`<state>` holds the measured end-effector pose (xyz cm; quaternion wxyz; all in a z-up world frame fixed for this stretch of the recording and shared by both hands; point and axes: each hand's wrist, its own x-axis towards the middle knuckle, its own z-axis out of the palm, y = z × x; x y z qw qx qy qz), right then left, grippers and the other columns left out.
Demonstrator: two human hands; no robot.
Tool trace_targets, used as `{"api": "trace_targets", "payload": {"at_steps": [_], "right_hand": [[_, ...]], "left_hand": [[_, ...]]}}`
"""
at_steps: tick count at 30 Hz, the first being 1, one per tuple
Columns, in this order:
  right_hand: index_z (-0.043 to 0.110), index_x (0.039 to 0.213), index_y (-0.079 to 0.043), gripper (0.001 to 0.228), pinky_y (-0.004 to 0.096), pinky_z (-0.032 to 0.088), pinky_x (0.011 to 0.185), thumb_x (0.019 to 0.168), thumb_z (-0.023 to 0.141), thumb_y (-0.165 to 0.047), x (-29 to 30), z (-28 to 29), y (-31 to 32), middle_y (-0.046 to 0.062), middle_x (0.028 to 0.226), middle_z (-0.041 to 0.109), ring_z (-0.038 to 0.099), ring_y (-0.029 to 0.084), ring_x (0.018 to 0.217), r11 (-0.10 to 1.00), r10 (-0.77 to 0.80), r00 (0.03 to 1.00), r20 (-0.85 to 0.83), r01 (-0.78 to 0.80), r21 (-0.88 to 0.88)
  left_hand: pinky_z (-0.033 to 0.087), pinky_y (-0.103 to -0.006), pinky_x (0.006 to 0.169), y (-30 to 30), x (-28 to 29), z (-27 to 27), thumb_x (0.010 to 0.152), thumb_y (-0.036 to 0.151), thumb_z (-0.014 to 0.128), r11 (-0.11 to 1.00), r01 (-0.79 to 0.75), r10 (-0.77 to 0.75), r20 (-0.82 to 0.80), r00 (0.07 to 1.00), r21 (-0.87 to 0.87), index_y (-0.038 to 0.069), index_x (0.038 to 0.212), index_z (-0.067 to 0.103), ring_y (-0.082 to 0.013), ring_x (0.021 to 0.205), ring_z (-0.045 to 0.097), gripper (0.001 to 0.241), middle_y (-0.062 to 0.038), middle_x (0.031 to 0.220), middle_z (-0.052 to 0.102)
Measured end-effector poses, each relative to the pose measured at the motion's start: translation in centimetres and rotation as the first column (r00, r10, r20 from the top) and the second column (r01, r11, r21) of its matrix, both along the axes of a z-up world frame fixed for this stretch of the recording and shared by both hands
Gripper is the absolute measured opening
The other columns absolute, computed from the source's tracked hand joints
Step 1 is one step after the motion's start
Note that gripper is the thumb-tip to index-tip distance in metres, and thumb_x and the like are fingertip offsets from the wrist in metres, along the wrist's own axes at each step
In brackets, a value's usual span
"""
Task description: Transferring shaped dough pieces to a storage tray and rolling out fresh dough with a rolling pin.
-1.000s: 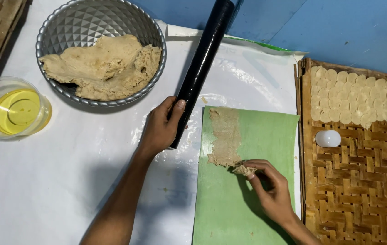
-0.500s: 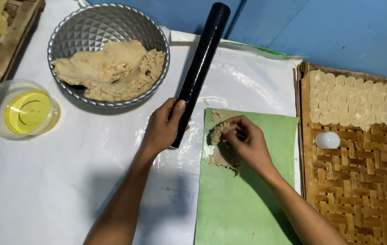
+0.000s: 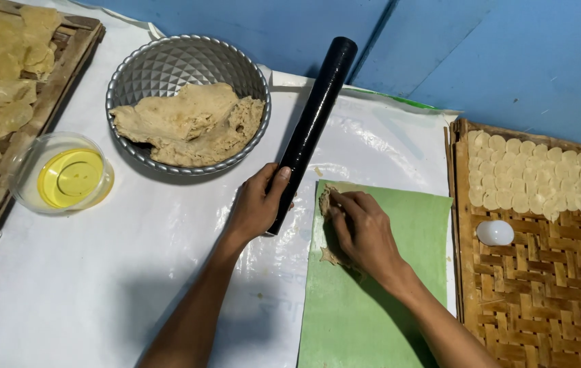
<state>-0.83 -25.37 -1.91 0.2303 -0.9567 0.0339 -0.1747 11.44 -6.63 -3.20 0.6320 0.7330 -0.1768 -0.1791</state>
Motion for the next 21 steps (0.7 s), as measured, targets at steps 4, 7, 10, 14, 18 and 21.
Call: {"api": "trace_targets", "payload": {"at_steps": [4,7,10,14,18,21], "right_hand": [[0.073,0.117,-0.005,0.029,0.044,0.059,0.079,0.094,0.069,-0.023,-0.2,-0.5,0.1,0.015,0.102,0.071,0.069,0.035,0.097,0.996,0.049,0.999,0.004,-0.049,-0.07],[0.073,0.118,-0.004,0.031,0.043,0.058,0.078,0.095,0.069,-0.024,-0.4,-0.2,-0.1,0.015,0.099,0.07,0.069,0.034,0.095,0.998,0.05,0.998,0.024,-0.049,-0.048],[0.072,0.119,-0.003,0.035,0.045,0.058,0.078,0.094,0.07,-0.027,-1.3,0.2,-0.9,0.015,0.098,0.07,0.069,0.035,0.093,0.998,0.059,0.998,0.007,-0.059,0.032],[0.075,0.106,-0.006,0.019,0.034,0.059,0.068,0.092,0.071,-0.018,-2.9,1.1,-2.5,0.01,0.091,0.073,0.068,0.024,0.077,0.995,0.067,0.981,0.184,-0.053,-0.083],[0.075,0.114,-0.01,0.021,0.036,0.056,0.079,0.097,0.069,-0.02,-2.1,1.8,-3.7,0.007,0.101,0.068,0.066,0.026,0.088,0.967,0.093,0.893,0.44,0.024,-0.252],[0.062,0.139,-0.007,0.044,0.048,0.047,0.103,0.101,0.061,-0.031,-0.7,0.7,-4.4,0.02,0.135,0.061,0.058,0.039,0.128,0.944,0.062,0.967,0.246,0.023,-0.329]], "left_hand": [[0.061,-0.0409,0.064,0.1,-0.4,0.4,0.105,0.036,0.052,1.0,0.016,-0.017,0.055,0.998,0.024,0.006,0.112,0.07,-0.028,0.074,0.077,0.036,-0.016,0.072,0.075],[0.06,-0.0393,0.068,0.6,-1.2,2.8,0.099,0.033,0.067,0.999,0.041,-0.039,0.088,0.995,-0.031,0.005,0.114,0.069,-0.0255,0.077,0.073,0.032,-0.017,0.08,0.075],[0.056,-0.0537,0.082,1.4,-2.3,6.1,0.095,0.023,0.068,0.973,0.16,-0.201,0.266,0.943,0.168,-0.002,0.133,0.054,-0.0464,0.102,0.071,0.048,-0.031,0.103,0.072],[0.05,-0.0481,0.087,0.6,-2.9,4.9,0.097,0.024,0.063,0.864,-0.027,-0.346,0.632,0.693,0.503,0.006,0.142,0.052,-0.0338,0.1,0.064,0.05,-0.017,0.109,0.065],[0.045,-0.047,0.097,0.4,-3.3,1.8,0.097,0.017,0.06,0.851,-0.141,-0.407,0.804,0.434,0.507,0.01,0.144,0.055,-0.0325,0.103,0.062,0.047,-0.018,0.106,0.063],[0.044,-0.0517,0.101,0.2,-2.8,0.0,0.099,0.016,0.056,0.863,-0.19,-0.384,0.851,0.357,0.469,0.014,0.145,0.054,-0.0326,0.106,0.063,0.046,-0.018,0.109,0.063]]}}
